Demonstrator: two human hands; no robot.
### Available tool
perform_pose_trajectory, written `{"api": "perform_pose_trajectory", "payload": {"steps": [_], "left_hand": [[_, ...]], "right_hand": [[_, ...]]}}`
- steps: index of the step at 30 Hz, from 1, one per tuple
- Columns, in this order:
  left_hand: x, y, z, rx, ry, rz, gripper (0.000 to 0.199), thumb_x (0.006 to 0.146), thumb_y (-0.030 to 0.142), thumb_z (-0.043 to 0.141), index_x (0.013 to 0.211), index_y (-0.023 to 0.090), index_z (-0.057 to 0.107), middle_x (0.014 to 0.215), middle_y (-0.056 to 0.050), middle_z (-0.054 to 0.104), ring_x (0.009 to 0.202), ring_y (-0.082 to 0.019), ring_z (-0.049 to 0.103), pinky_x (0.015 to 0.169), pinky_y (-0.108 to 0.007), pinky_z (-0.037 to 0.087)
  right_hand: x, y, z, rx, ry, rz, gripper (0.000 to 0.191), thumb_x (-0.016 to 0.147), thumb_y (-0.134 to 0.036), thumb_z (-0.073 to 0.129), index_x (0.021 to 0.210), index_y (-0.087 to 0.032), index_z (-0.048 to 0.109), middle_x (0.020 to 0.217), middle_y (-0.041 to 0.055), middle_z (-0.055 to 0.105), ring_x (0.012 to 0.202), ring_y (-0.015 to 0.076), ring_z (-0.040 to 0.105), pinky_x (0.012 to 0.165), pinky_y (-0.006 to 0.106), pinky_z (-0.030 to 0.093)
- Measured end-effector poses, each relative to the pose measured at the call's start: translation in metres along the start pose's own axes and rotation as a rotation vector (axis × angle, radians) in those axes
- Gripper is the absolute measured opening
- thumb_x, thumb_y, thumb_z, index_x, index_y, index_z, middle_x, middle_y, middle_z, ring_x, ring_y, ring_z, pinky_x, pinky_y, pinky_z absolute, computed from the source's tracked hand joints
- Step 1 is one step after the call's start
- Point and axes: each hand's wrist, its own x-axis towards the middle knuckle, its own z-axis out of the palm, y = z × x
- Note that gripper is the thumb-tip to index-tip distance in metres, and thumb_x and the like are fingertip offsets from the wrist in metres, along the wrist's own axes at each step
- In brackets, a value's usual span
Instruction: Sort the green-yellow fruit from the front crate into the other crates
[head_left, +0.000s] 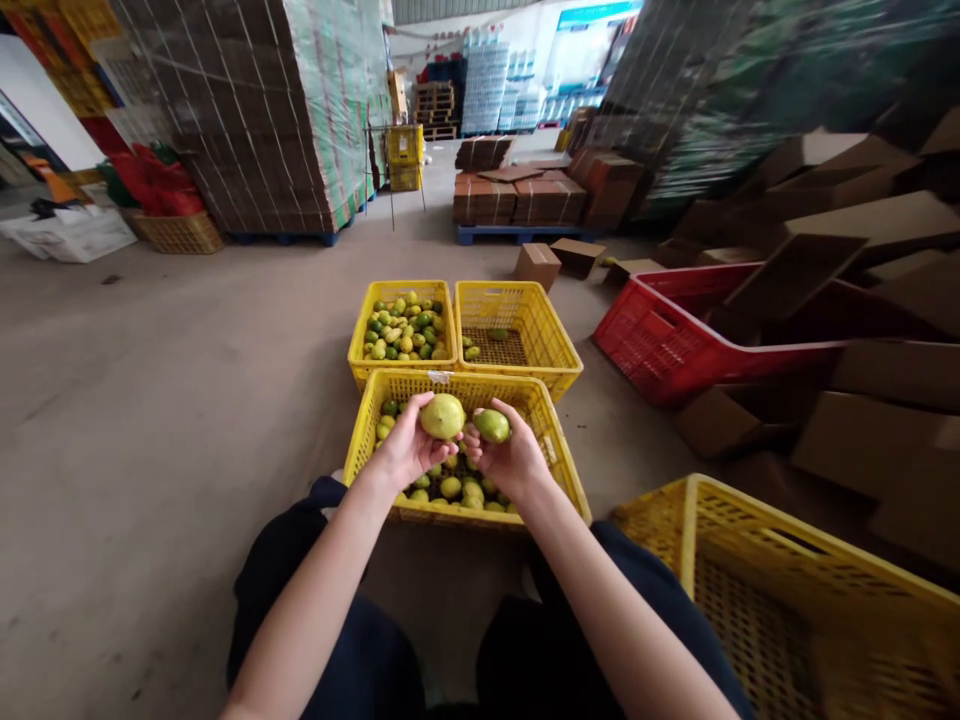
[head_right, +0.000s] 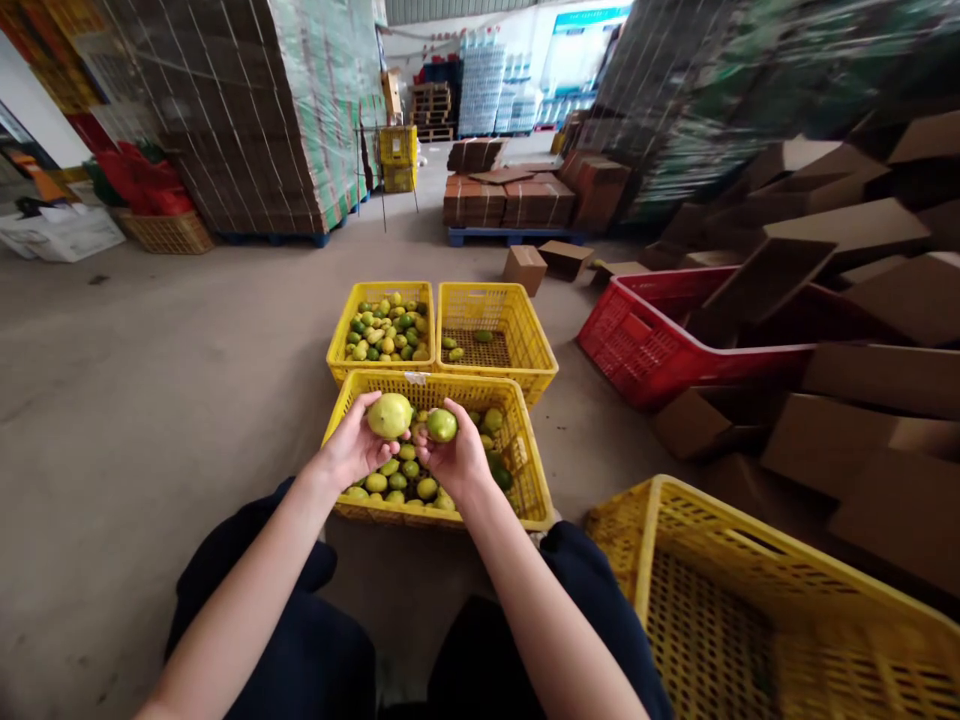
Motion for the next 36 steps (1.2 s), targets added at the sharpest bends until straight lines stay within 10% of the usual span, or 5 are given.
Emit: {"api": "perform_pose_trajectory", "payload": {"steps": [36], "left_hand": [[-0.011,0.005,-0.002,-0.082,-0.096,-0.033,0.052,0.095,0.044,0.032,0.099,0.004,0.064,0.06,-0.009,0.063,0.043,-0.01,0.057,0.039,-0.015,0.047]], "right_hand": [[0.011,0.013,-0.001,-0.106,0.016,0.063,0.008,0.069,-0.02,0.05,0.071,-0.015,0.056,0.04,-0.0016,0.049,0.025,0.0071,0.033,0.026,0.016,0.016]]}}
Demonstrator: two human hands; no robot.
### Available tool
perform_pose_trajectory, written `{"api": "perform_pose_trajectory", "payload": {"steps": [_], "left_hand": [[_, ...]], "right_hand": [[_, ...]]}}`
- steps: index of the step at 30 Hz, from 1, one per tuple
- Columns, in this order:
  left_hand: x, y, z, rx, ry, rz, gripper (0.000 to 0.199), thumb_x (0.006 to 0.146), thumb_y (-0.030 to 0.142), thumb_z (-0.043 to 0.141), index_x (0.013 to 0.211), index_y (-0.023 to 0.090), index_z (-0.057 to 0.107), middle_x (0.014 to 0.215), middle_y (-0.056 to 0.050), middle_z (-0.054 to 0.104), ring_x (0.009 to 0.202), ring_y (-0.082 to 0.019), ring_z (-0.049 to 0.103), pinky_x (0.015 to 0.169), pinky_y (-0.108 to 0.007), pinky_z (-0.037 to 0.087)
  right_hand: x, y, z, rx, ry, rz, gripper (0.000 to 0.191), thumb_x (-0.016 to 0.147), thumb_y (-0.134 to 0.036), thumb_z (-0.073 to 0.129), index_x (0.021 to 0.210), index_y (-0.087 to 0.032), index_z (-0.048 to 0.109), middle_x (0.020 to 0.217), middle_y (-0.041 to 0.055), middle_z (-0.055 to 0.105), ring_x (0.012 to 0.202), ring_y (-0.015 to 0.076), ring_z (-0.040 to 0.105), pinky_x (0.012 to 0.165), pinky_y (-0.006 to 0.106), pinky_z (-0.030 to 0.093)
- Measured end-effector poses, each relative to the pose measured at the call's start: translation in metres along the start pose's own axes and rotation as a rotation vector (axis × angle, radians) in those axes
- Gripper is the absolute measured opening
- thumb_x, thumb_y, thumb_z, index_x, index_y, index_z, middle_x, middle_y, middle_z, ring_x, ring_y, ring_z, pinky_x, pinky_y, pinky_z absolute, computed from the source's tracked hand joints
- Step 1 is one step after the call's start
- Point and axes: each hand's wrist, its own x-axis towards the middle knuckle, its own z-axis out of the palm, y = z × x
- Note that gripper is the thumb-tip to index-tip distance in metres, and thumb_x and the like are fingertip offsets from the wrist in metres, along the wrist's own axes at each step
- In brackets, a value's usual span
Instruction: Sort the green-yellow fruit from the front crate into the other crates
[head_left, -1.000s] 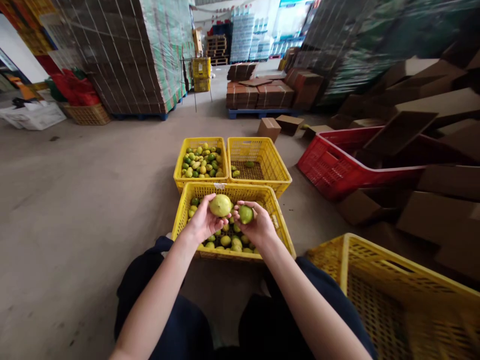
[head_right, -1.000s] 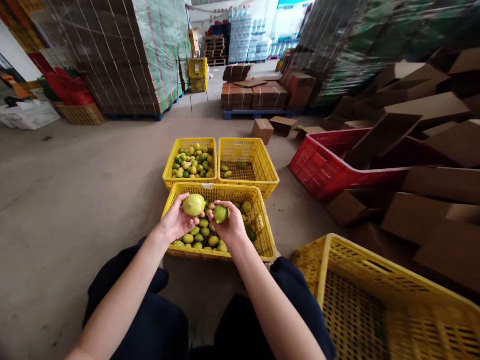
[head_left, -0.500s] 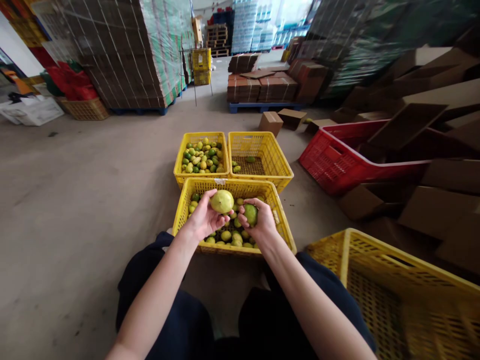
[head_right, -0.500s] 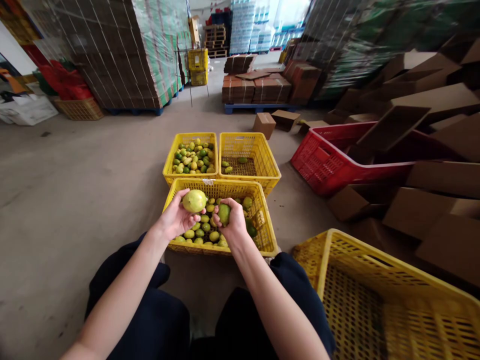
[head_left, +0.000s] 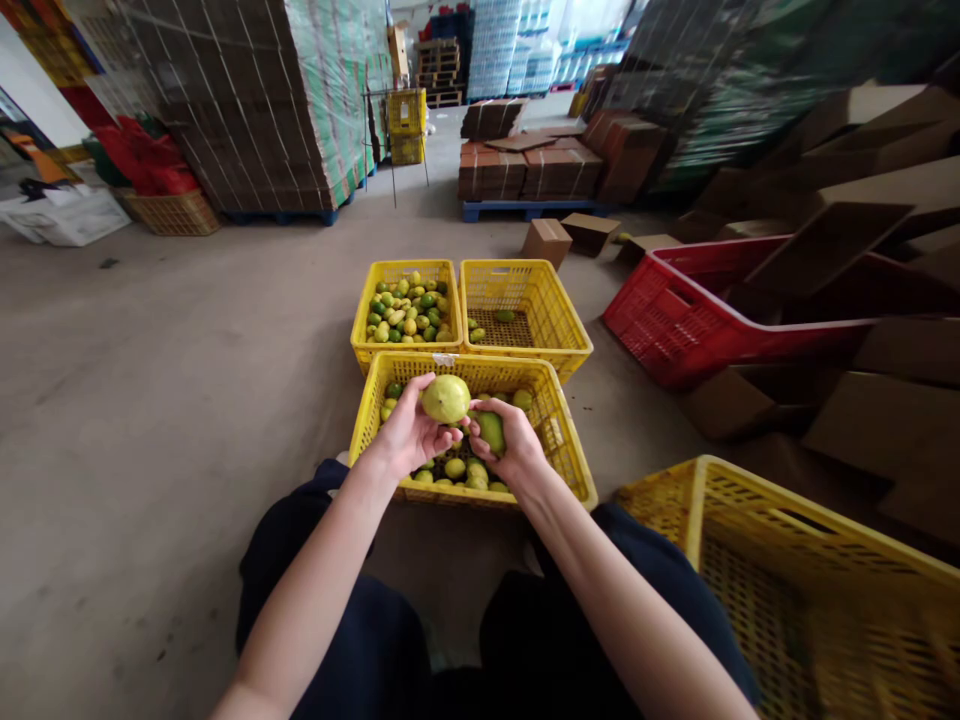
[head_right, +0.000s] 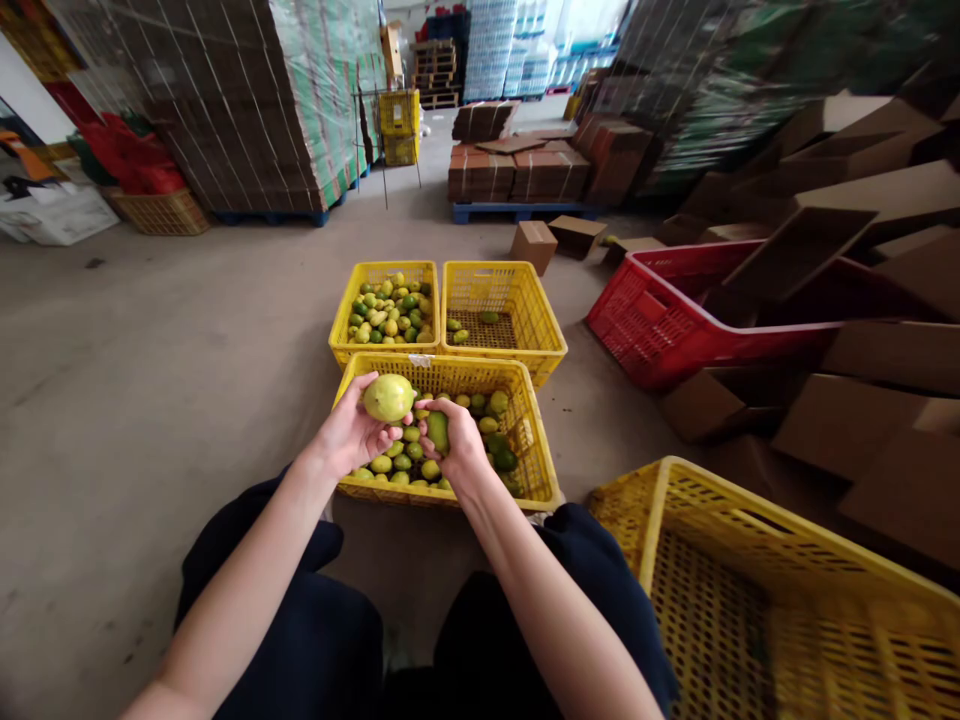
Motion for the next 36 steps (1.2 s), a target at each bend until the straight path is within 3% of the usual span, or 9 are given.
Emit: {"api": "perform_pose_trajectory", "payload": {"steps": [4,10,15,18,21,27,32,36], "left_hand": [[-0.003,0.001,0.003,0.016,-0.002,0.009,0.053,0.095,0.044,0.03,0.102,0.003,0.063,0.061,-0.009,0.062,0.043,-0.01,0.057,0.039,-0.015,0.048],[-0.004,0.003,0.002,0.016,0.006,0.022,0.05,0.095,0.043,0.031,0.092,0.005,0.063,0.062,-0.009,0.062,0.044,-0.01,0.058,0.041,-0.014,0.048],[-0.002,0.003,0.0,-0.023,0.054,0.03,0.046,0.094,0.042,0.034,0.089,0.005,0.062,0.062,-0.01,0.063,0.045,-0.011,0.059,0.042,-0.015,0.05],[-0.002,0.002,0.001,-0.039,0.072,0.02,0.046,0.094,0.043,0.034,0.091,0.005,0.061,0.062,-0.01,0.063,0.045,-0.011,0.059,0.041,-0.014,0.049],[-0.001,0.001,0.002,-0.045,0.073,0.006,0.048,0.094,0.043,0.033,0.097,0.004,0.06,0.061,-0.01,0.063,0.045,-0.011,0.058,0.04,-0.014,0.048],[0.001,0.001,0.005,-0.036,0.069,-0.005,0.05,0.095,0.044,0.031,0.102,0.003,0.059,0.062,-0.01,0.063,0.045,-0.011,0.058,0.04,-0.014,0.048],[0.001,0.001,0.006,-0.025,0.066,-0.004,0.048,0.095,0.044,0.031,0.095,0.005,0.06,0.062,-0.01,0.063,0.045,-0.01,0.058,0.041,-0.014,0.048],[0.002,0.002,0.005,-0.029,0.062,0.005,0.046,0.094,0.042,0.032,0.091,0.006,0.06,0.063,-0.01,0.063,0.046,-0.011,0.058,0.041,-0.015,0.048]], "right_hand": [[-0.002,0.006,0.005,-0.063,0.017,0.002,0.008,0.067,-0.023,0.052,0.065,-0.015,0.056,0.04,-0.0015,0.049,0.025,0.0072,0.032,0.026,0.018,0.013],[-0.013,0.008,0.011,-0.163,0.071,-0.293,0.017,0.065,-0.031,0.063,0.073,-0.016,0.064,0.046,-0.0021,0.054,0.034,0.0099,0.043,0.03,0.019,0.024],[-0.013,-0.01,0.002,-0.039,-0.021,-0.14,0.018,0.069,-0.029,0.05,0.066,-0.014,0.061,0.052,0.0016,0.057,0.038,0.0131,0.049,0.032,0.023,0.031],[-0.013,-0.021,-0.003,0.083,0.049,-0.047,0.012,0.066,-0.021,0.046,0.065,-0.015,0.057,0.048,0.0017,0.054,0.038,0.0129,0.048,0.035,0.023,0.035],[-0.014,-0.026,-0.004,0.138,0.127,-0.079,0.006,0.065,-0.017,0.047,0.06,-0.018,0.05,0.043,0.0009,0.051,0.035,0.0109,0.042,0.034,0.021,0.033],[-0.011,-0.022,0.002,0.055,0.181,-0.157,0.013,0.063,-0.012,0.048,0.053,-0.019,0.045,0.038,0.0008,0.048,0.031,0.0102,0.038,0.03,0.021,0.029],[-0.006,-0.017,0.001,0.039,0.073,-0.146,0.007,0.063,-0.013,0.051,0.058,-0.018,0.05,0.04,-0.0002,0.05,0.031,0.0103,0.04,0.03,0.021,0.03],[-0.004,-0.018,-0.002,0.082,0.034,-0.049,0.004,0.067,-0.014,0.052,0.068,-0.016,0.055,0.044,-0.0014,0.052,0.033,0.0106,0.043,0.032,0.02,0.034]]}}
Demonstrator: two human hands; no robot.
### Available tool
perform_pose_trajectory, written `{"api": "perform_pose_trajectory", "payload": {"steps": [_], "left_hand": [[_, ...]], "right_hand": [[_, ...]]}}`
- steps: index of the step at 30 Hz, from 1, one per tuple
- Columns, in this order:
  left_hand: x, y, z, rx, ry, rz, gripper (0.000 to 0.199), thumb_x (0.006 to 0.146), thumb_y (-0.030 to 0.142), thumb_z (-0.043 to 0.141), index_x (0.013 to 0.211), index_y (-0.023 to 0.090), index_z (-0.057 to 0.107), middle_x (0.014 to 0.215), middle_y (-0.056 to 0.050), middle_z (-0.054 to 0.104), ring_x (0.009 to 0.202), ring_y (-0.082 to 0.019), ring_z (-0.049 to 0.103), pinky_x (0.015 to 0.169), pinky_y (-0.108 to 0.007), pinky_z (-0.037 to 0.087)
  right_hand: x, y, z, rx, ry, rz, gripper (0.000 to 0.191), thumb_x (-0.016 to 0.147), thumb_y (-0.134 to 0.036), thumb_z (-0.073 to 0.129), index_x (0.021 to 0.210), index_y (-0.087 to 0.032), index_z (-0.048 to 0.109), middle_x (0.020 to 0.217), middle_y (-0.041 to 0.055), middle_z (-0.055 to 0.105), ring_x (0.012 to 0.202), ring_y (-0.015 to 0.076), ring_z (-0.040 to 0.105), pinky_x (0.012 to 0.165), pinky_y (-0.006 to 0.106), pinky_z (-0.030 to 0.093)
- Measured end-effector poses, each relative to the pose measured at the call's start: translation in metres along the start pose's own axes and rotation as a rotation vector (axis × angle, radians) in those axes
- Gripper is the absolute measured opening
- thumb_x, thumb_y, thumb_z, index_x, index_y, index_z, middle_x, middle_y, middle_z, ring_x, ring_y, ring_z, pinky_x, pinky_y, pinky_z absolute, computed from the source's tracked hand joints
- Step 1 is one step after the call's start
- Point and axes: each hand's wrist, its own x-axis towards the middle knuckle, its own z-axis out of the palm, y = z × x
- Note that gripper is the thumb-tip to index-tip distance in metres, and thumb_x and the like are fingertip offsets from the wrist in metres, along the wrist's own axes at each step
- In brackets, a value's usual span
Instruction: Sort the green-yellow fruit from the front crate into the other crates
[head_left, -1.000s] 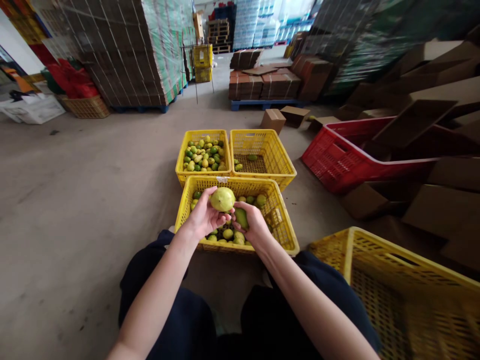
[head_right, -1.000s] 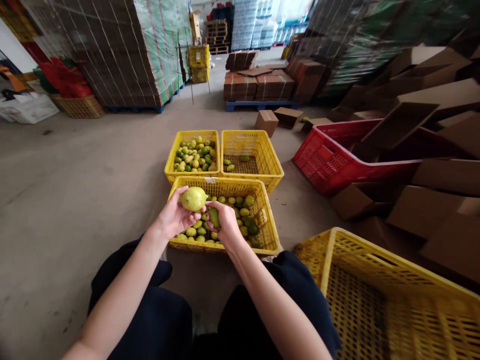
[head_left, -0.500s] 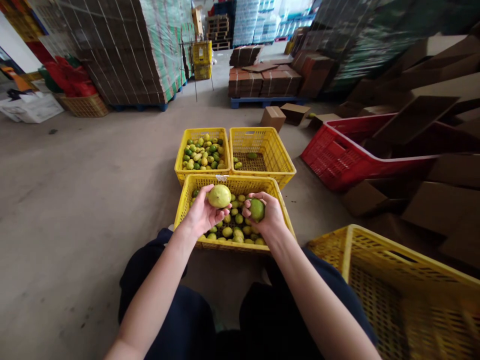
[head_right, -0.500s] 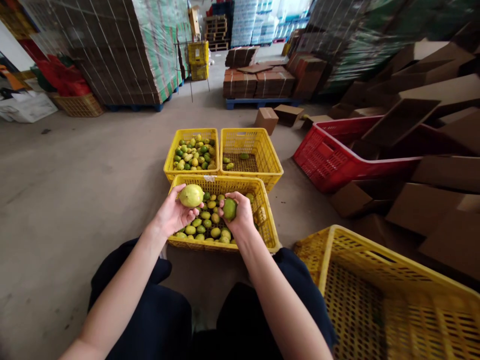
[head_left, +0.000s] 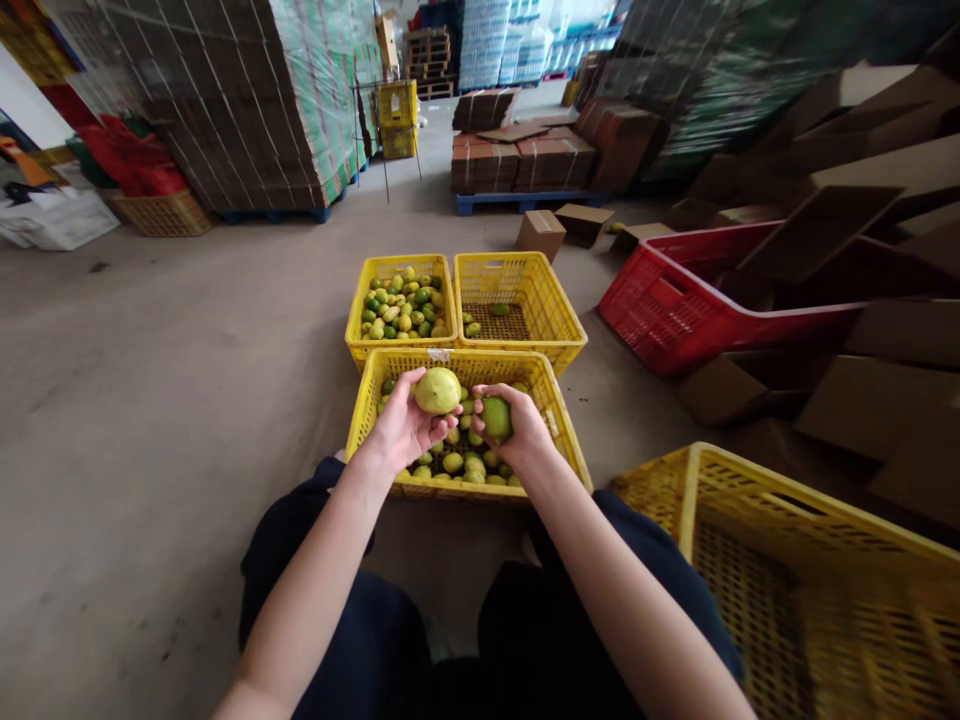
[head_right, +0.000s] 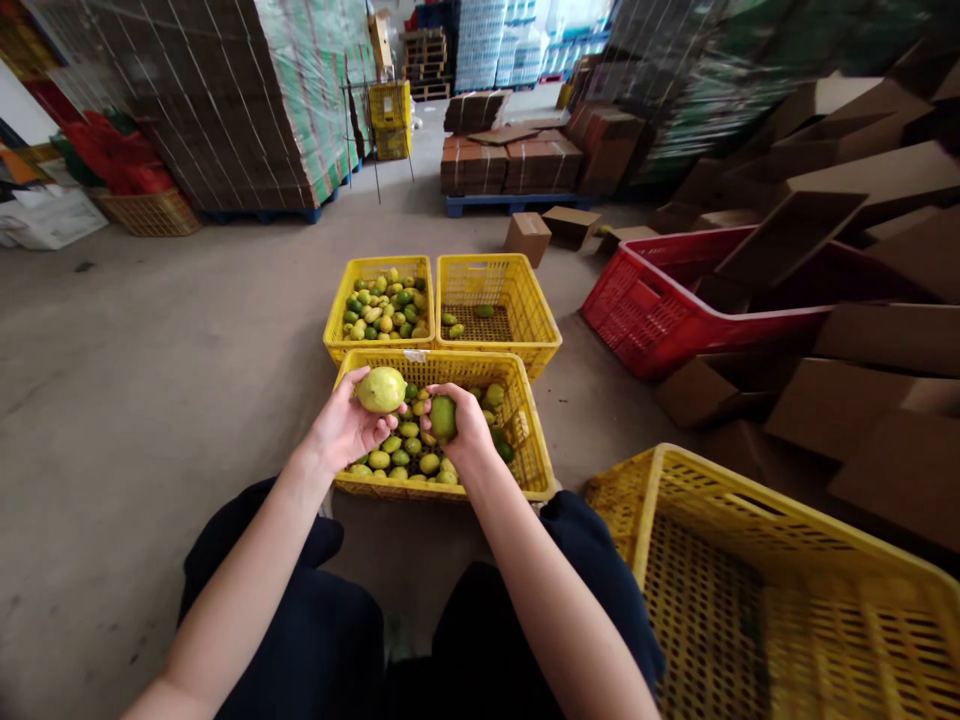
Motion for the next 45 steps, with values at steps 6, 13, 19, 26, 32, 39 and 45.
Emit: {"api": "perform_pose_trajectory", "payload": {"steps": [6,13,19,26,32,39,45], "left_hand": [[0.005,-0.001,-0.003,-0.133,0.072,-0.02,0.04,0.092,0.041,0.039,0.09,0.006,0.059,0.067,-0.011,0.061,0.05,-0.011,0.058,0.043,-0.015,0.05],[0.014,-0.007,-0.006,-0.431,0.197,-0.106,0.044,0.092,0.046,0.039,0.1,0.005,0.054,0.074,-0.009,0.056,0.054,-0.009,0.055,0.044,-0.015,0.051],[0.018,-0.015,-0.001,-0.397,0.189,-0.155,0.042,0.092,0.045,0.04,0.093,0.006,0.056,0.071,-0.008,0.055,0.054,-0.01,0.054,0.045,-0.016,0.051],[0.02,-0.018,0.0,-0.37,0.174,-0.149,0.044,0.092,0.046,0.039,0.092,0.006,0.056,0.071,-0.009,0.056,0.054,-0.009,0.054,0.045,-0.015,0.051],[0.017,-0.016,-0.001,-0.322,0.177,-0.093,0.043,0.093,0.045,0.038,0.091,0.007,0.057,0.068,-0.008,0.057,0.052,-0.01,0.055,0.045,-0.016,0.051],[0.018,-0.023,-0.003,0.039,0.257,0.284,0.023,0.089,0.033,0.053,0.095,0.011,0.058,0.078,-0.007,0.063,0.061,-0.012,0.062,0.054,-0.019,0.054],[0.006,-0.026,-0.002,0.579,0.261,0.859,0.051,0.058,0.013,0.083,0.105,0.024,0.065,0.118,-0.005,0.059,0.103,-0.018,0.06,0.079,-0.02,0.052]], "right_hand": [[0.001,0.001,-0.002,0.148,0.036,0.147,0.008,0.077,-0.018,0.049,0.07,-0.017,0.052,0.049,-0.0006,0.053,0.041,0.0117,0.049,0.039,0.021,0.043],[-0.005,-0.005,0.001,0.39,0.047,0.157,0.008,0.082,-0.021,0.043,0.085,-0.017,0.049,0.069,0.0069,0.056,0.057,0.0157,0.056,0.048,0.025,0.053],[-0.01,-0.012,0.002,0.427,0.106,0.163,0.01,0.082,-0.023,0.042,0.088,-0.018,0.048,0.072,0.0075,0.055,0.06,0.0159,0.054,0.046,0.024,0.054],[-0.01,-0.013,0.001,0.393,0.111,0.123,0.01,0.083,-0.023,0.039,0.085,-0.019,0.049,0.067,0.0063,0.055,0.056,0.0148,0.053,0.043,0.022,0.051],[-0.01,-0.013,0.001,0.381,0.143,0.107,0.014,0.086,-0.026,0.04,0.081,-0.017,0.05,0.062,0.0057,0.055,0.051,0.0124,0.052,0.041,0.018,0.049],[-0.005,-0.007,0.002,0.222,0.116,0.079,0.01,0.083,-0.023,0.048,0.076,-0.017,0.051,0.054,0.0026,0.056,0.044,0.0109,0.048,0.036,0.018,0.039],[-0.008,0.004,0.003,-0.104,0.029,-0.46,0.021,0.069,-0.024,0.069,0.075,-0.023,0.049,0.062,-0.0054,0.058,0.053,0.0109,0.052,0.051,0.022,0.045]]}}
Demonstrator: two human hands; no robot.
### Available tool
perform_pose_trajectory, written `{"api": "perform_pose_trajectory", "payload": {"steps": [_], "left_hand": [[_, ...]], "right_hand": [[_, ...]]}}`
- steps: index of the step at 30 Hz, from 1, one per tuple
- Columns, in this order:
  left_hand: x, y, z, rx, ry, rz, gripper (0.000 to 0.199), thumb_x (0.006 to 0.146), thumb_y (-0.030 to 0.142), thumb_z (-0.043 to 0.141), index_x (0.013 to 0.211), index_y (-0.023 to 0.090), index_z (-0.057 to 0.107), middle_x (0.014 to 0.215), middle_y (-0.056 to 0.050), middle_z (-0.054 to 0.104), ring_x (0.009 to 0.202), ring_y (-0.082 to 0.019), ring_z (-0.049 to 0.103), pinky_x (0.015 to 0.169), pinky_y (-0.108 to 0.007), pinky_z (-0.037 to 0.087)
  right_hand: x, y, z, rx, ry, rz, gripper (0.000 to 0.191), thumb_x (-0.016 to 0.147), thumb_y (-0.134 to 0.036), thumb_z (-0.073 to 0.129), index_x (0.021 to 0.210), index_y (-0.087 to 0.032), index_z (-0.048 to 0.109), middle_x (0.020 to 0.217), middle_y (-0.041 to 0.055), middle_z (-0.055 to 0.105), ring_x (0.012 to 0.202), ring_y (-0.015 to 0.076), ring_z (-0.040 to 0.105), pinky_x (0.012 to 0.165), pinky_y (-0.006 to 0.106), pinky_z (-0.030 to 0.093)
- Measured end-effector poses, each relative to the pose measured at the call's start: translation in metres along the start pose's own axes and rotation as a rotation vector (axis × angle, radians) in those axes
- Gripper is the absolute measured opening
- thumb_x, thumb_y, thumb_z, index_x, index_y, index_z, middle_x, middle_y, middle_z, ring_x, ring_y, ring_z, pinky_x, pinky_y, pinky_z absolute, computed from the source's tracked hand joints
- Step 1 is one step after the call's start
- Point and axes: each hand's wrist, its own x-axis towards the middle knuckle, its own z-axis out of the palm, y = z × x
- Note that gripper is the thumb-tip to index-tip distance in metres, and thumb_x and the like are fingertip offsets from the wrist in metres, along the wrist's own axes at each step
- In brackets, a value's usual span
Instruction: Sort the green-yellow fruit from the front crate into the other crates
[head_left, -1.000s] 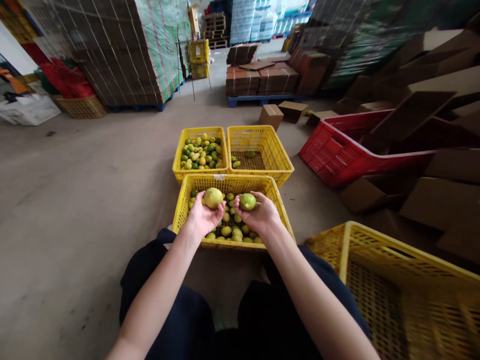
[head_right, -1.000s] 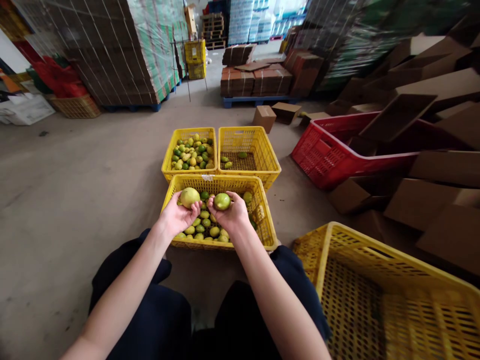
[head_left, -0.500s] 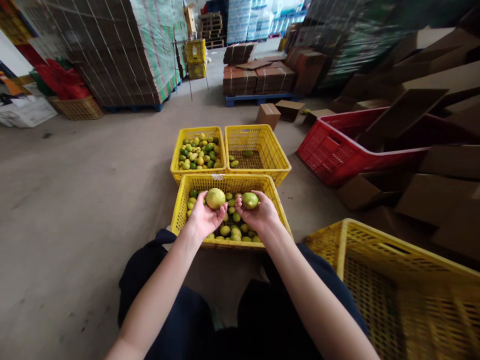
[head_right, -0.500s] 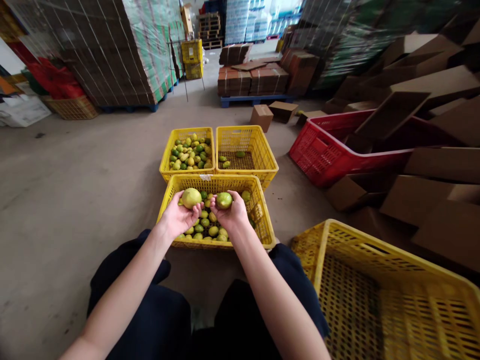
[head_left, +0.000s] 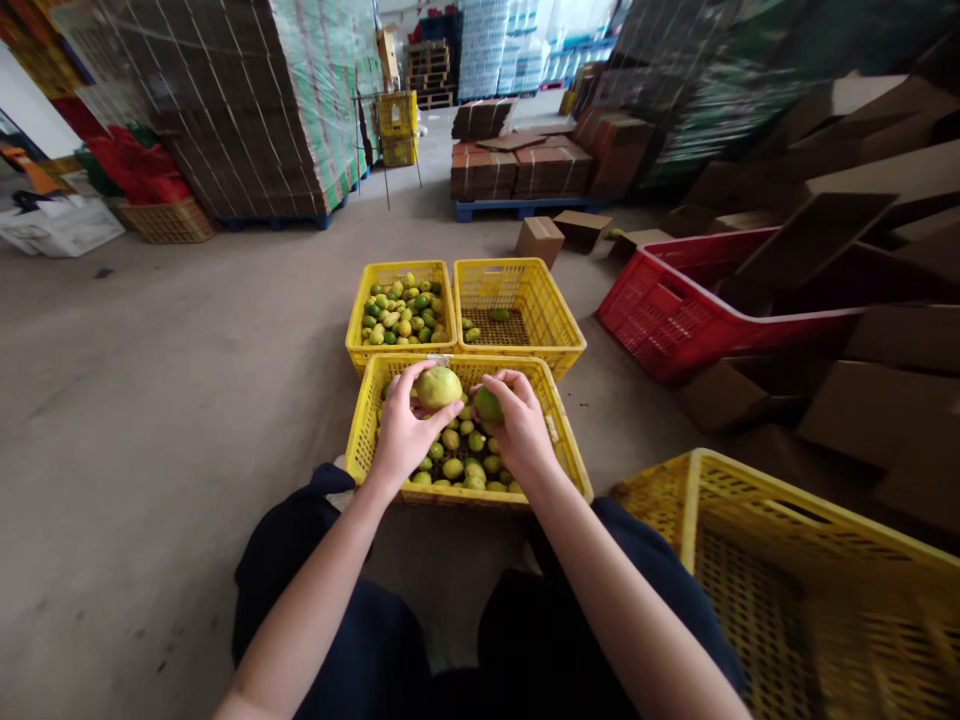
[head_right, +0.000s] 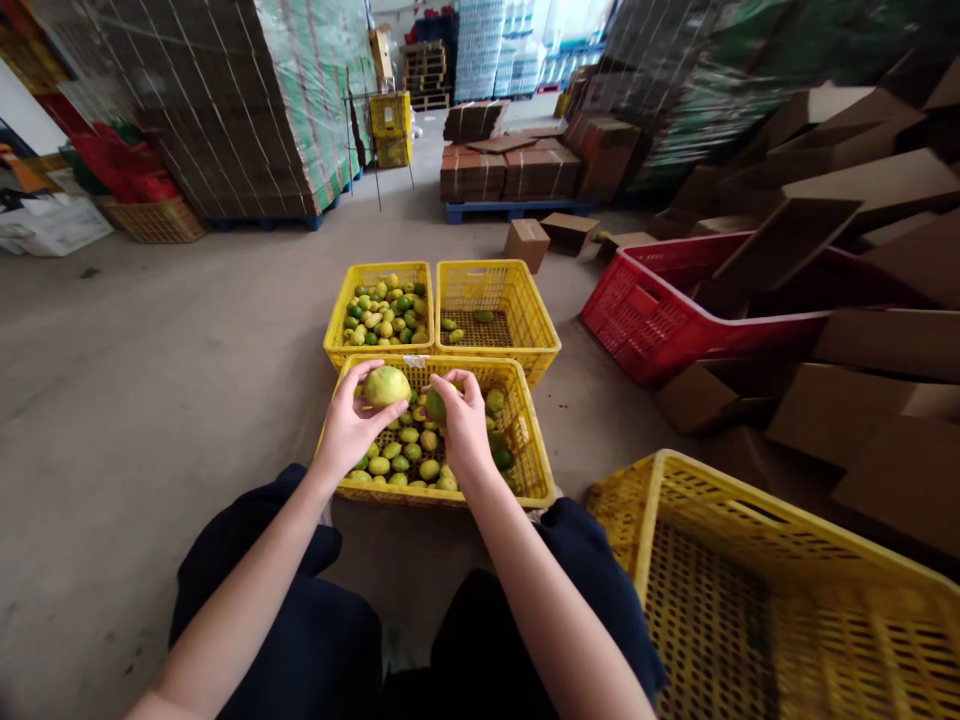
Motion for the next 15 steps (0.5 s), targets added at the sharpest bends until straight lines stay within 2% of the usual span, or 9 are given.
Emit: {"api": "perform_pose_trajectory", "payload": {"steps": [3,6,10,15], "left_hand": [[-0.002,0.008,-0.001,0.016,0.008,0.014,0.054,0.055,0.006,0.082,0.102,0.025,0.068,0.119,-0.004,0.06,0.11,-0.019,0.057,0.085,-0.021,0.049],[-0.002,0.014,-0.001,-0.019,0.002,-0.014,0.052,0.056,0.002,0.08,0.101,0.026,0.069,0.117,-0.003,0.061,0.113,-0.019,0.056,0.089,-0.022,0.048],[-0.002,0.017,-0.003,-0.002,-0.011,0.055,0.05,0.058,0.001,0.078,0.101,0.025,0.069,0.114,-0.005,0.062,0.117,-0.02,0.054,0.095,-0.025,0.045],[-0.003,0.015,-0.007,0.093,-0.054,0.168,0.048,0.063,0.007,0.077,0.106,0.028,0.068,0.116,-0.004,0.059,0.119,-0.021,0.05,0.102,-0.029,0.04]], "right_hand": [[-0.006,-0.004,0.001,-0.103,-0.112,-0.201,0.018,0.068,-0.019,0.068,0.082,-0.024,0.057,0.075,-0.0051,0.061,0.066,0.0107,0.055,0.062,0.021,0.046],[-0.011,-0.009,0.003,-0.17,-0.204,-0.337,0.027,0.061,-0.01,0.071,0.084,-0.022,0.062,0.091,-0.0018,0.063,0.084,0.0135,0.057,0.076,0.023,0.047],[-0.014,-0.01,0.007,-0.149,-0.25,-0.417,0.039,0.057,-0.007,0.077,0.089,-0.022,0.062,0.096,0.0006,0.063,0.092,0.0166,0.058,0.089,0.029,0.046],[-0.013,-0.006,0.007,-0.104,-0.286,-0.505,0.046,0.056,-0.004,0.078,0.093,-0.024,0.059,0.098,-0.0009,0.062,0.096,0.0162,0.059,0.094,0.032,0.045]]}}
